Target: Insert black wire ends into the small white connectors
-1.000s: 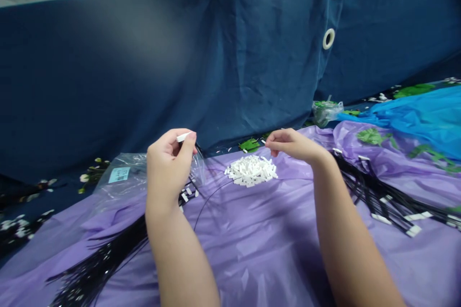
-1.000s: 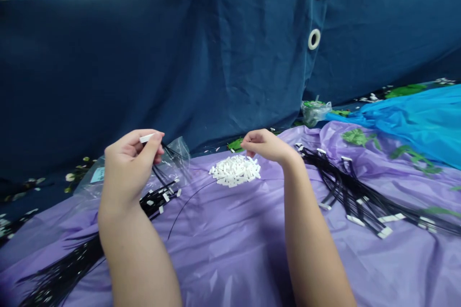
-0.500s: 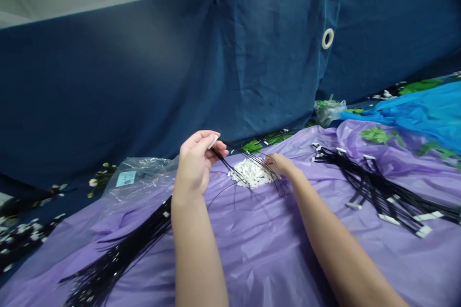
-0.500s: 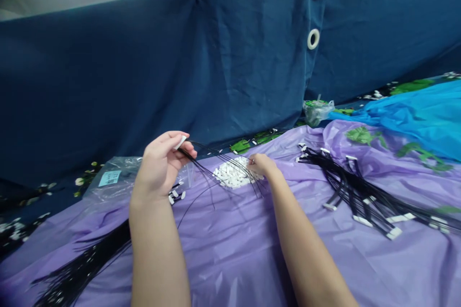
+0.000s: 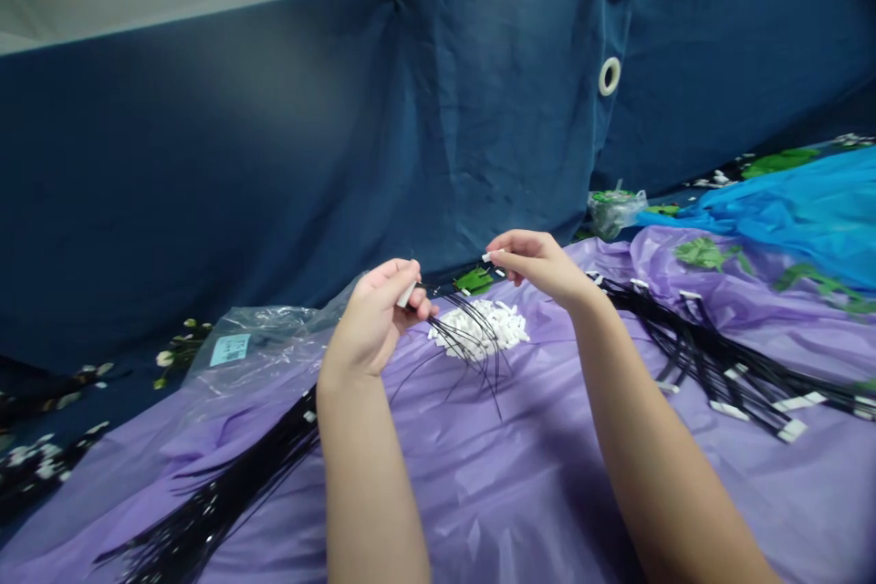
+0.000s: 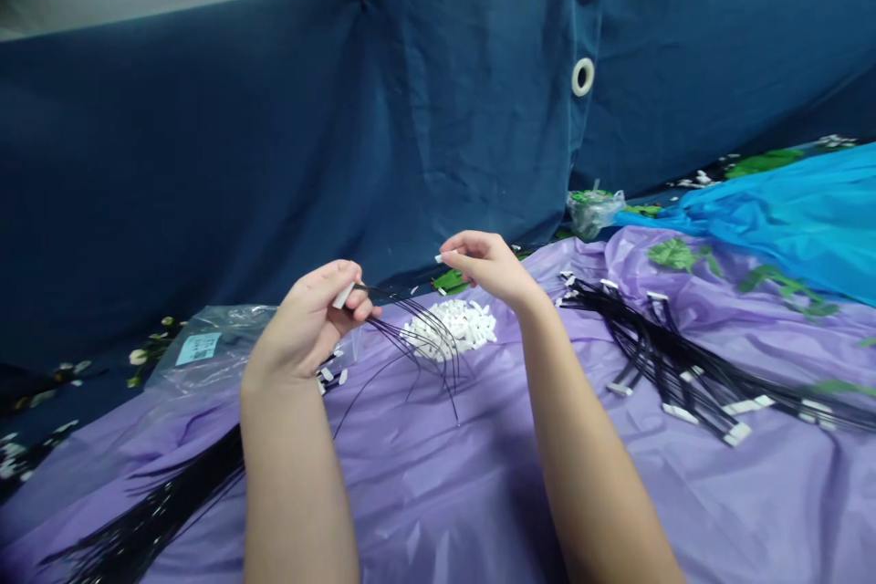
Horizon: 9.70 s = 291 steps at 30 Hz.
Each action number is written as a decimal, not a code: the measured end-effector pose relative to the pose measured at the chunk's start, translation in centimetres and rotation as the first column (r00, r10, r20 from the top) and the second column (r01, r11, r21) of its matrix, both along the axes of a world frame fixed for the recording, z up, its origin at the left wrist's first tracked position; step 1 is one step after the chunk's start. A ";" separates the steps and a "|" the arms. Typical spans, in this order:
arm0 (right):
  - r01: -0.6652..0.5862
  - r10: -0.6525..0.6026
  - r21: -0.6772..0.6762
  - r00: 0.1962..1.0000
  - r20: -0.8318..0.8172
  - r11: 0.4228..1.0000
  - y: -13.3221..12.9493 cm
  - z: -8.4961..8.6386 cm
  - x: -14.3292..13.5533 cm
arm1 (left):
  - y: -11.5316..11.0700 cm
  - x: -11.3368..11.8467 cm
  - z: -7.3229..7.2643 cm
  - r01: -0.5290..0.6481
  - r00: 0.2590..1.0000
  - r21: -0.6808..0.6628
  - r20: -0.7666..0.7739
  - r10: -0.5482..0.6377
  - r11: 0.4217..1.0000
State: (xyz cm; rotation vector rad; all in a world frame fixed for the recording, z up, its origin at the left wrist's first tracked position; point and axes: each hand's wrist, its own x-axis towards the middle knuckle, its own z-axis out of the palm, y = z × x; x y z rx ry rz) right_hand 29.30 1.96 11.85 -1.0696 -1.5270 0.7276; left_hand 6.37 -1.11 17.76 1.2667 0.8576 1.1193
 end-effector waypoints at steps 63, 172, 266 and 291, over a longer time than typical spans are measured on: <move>-0.553 0.551 -0.192 0.832 -0.067 0.811 -6.3 3.8 1.8 | 3.3 1.8 -3.2 0.107 0.980 0.167 -0.186 -0.075 0.980; -0.084 -0.074 0.283 0.859 0.506 0.956 -7.8 5.4 -5.4 | 0.5 3.3 -1.0 -0.153 0.987 0.254 -0.005 0.159 0.955; 0.241 -0.172 0.310 0.957 -0.235 0.920 -6.7 5.2 -3.3 | 0.1 2.6 -0.9 -0.025 0.986 0.369 -0.142 0.083 0.929; 0.281 -0.295 0.364 0.955 -0.018 0.888 -7.5 5.6 -4.1 | -0.5 2.5 -0.5 0.013 0.999 0.295 -0.034 -0.003 0.955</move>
